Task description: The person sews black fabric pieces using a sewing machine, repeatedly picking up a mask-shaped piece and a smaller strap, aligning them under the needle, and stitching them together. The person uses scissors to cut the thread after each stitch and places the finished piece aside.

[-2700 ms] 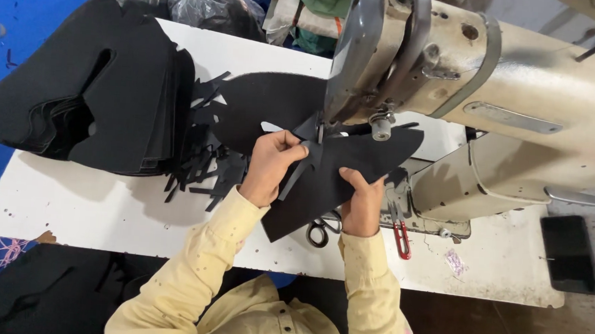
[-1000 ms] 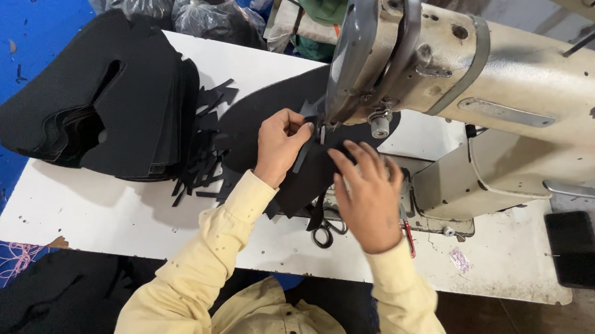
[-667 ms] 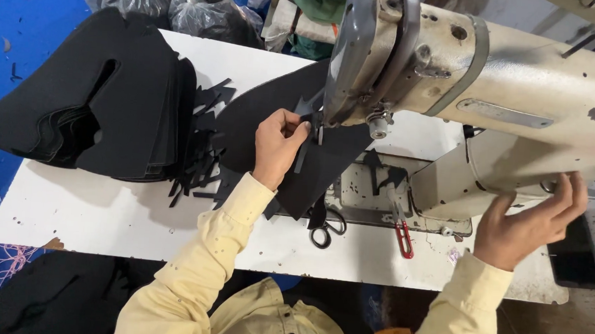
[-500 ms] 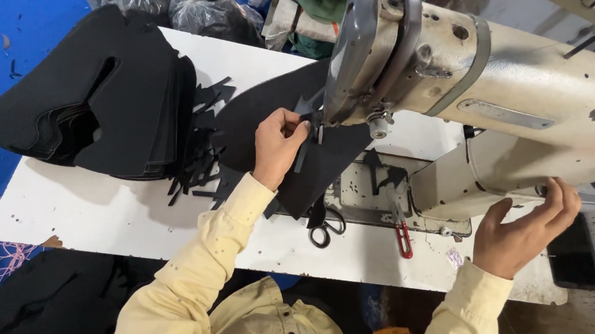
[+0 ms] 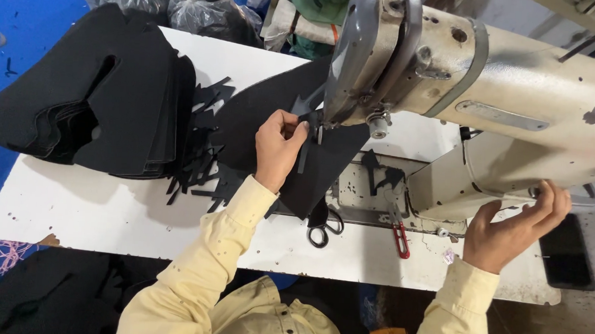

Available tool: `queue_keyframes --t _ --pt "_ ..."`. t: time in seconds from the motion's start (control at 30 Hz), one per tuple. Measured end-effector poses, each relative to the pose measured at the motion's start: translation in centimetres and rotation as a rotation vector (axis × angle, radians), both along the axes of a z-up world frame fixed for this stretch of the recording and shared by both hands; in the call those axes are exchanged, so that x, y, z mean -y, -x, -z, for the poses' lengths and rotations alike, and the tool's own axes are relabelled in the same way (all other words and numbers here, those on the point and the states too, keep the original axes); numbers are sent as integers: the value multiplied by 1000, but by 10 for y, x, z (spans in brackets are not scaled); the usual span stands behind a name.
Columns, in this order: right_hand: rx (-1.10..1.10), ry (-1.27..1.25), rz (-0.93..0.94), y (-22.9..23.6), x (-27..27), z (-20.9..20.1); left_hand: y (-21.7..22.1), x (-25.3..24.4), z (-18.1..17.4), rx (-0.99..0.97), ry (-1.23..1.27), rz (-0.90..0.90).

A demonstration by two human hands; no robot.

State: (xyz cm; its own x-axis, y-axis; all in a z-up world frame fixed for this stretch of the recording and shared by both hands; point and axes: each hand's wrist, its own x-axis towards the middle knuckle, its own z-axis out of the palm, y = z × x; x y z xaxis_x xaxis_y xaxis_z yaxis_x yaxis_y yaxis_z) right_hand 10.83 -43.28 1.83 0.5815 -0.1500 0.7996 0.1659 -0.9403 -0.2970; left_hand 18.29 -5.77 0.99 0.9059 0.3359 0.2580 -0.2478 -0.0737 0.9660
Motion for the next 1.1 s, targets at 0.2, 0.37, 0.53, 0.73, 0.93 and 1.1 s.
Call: queue_keyframes --t 0.2,0.37,0.53,0.73,0.93,1.1 --pt "15 -72 -2 6 -22 1 0 -1 1 3 28 17" --pt "38 -70 -13 -2 -16 1 4 -1 0 13 9 -2" --pt "-20 -93 34 10 -26 4 55 -10 -5 -2 164 70" --pt "-309 -689 -308 50 -108 115 110 -50 22 252 -307 -215" --pt "-491 -100 -462 57 -197 114 116 -88 14 149 -488 -427" --pt "-438 232 -287 41 -208 106 90 -108 26 183 -705 -509"
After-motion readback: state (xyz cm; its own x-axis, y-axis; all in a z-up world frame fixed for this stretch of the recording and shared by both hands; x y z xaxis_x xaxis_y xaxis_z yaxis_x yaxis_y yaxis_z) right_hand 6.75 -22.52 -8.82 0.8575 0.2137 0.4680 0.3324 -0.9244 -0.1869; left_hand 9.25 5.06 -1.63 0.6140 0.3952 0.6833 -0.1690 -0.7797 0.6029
